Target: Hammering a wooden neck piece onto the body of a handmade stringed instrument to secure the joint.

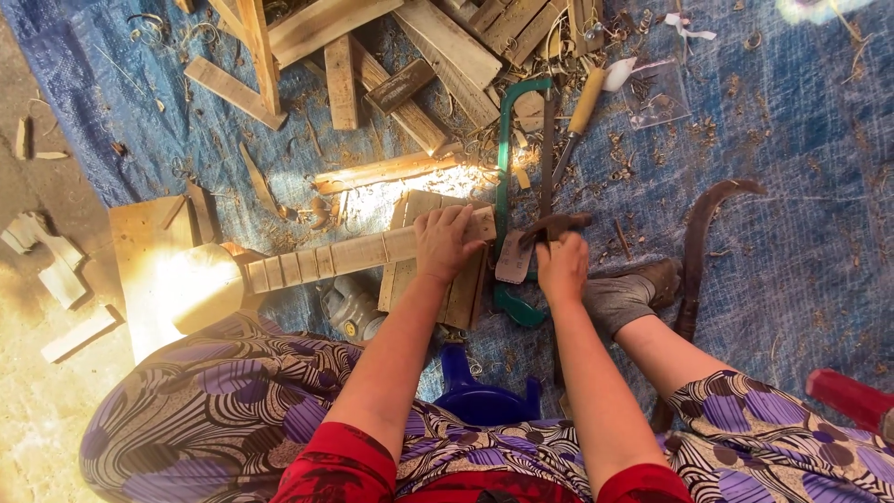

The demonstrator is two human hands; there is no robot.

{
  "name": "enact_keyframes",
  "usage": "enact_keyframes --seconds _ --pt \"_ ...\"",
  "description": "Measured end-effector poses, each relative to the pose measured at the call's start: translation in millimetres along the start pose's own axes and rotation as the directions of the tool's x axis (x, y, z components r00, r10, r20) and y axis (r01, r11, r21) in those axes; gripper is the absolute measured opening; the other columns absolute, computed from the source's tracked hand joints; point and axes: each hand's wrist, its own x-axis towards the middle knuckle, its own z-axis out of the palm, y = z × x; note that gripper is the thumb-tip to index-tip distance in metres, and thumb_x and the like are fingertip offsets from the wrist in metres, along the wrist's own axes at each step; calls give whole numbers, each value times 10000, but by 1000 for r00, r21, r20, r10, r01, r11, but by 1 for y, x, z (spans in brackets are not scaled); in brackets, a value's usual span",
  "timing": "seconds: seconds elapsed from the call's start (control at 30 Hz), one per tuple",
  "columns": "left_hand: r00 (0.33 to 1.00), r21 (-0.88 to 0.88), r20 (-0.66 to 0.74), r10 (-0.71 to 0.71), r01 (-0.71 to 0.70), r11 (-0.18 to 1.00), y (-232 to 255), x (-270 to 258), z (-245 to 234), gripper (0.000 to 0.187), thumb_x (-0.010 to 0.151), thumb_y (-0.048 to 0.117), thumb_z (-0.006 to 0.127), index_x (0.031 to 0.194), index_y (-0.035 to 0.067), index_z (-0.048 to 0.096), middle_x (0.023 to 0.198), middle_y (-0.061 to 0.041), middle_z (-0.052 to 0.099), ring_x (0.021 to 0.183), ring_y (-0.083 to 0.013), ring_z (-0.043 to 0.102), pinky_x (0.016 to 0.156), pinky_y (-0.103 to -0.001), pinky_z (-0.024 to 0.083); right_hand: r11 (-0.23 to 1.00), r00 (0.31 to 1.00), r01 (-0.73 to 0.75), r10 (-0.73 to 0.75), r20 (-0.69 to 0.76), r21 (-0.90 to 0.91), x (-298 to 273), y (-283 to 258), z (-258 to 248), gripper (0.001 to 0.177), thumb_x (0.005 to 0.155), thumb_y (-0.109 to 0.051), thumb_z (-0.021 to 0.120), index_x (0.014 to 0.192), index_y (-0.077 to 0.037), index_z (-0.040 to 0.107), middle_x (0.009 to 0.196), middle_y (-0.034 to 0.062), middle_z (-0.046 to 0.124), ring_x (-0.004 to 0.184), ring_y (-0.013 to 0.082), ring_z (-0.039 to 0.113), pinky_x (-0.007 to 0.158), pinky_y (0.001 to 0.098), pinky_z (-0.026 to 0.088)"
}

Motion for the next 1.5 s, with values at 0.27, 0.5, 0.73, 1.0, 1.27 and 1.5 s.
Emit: enact_keyframes --seconds 0.27,0.5,0.73,1.0,1.27,1.5 --pt "1000 28 -10 -4 4 1000 0 1 3 703 824 557 770 1435 256 597 1344 49 631 1273 -173 546 1064 -447 345 761 997 14 39 67 -648 -21 15 16 710 1049 -69 494 1647 36 124 1238 284 570 1193 436 595 984 490 531" --pt "1000 -2 -5 -27 27 1000 2 1 1 689 870 554 763 1454 234 588 1356 21 623 1282 -189 545 1105 -465 329 864 980 -80 160 120 -497 2 20 -2 989 897 -215 729 1625 48 113 1285 345 623 1191 495 633 976 607 520" --pt "1000 -3 -4 -16 16 1000 2 -1 3 712 833 564 770 1436 228 594 1352 27 623 1280 -193 543 1128 -478 314 972 980 -137 104 172 189 0 -7 -40 625 958 -230 662 1450 107 476 895 213 626 778 340 654 649 464 522" --pt "1000 -22 -17 -5 5 1000 1 1 9 708 817 568 768 1419 233 607 1337 28 632 1274 -201 553 1134 -488 315 922 943 179 -260 206 343 -66 -119 -88 235 1043 -182 561 903 -11 642 518 135 638 427 221 640 424 308 515" --pt "999 -16 6 -35 35 999 5 4 9 698 836 554 769 1434 241 591 1337 34 622 1302 -196 525 1154 -500 282 891 869 439 -453 197 115 -75 -109 -42 466 1051 -91 514 1461 122 450 1154 403 626 964 569 659 740 629 626" --pt "999 -18 16 -34 34 999 4 3 9 699 842 561 757 1440 243 580 1350 44 612 1305 -193 521 1162 -505 286 862 860 461 -492 132 210 -83 -125 -78 440 1075 -151 504 1443 88 484 708 171 676 551 238 691 457 349 596"
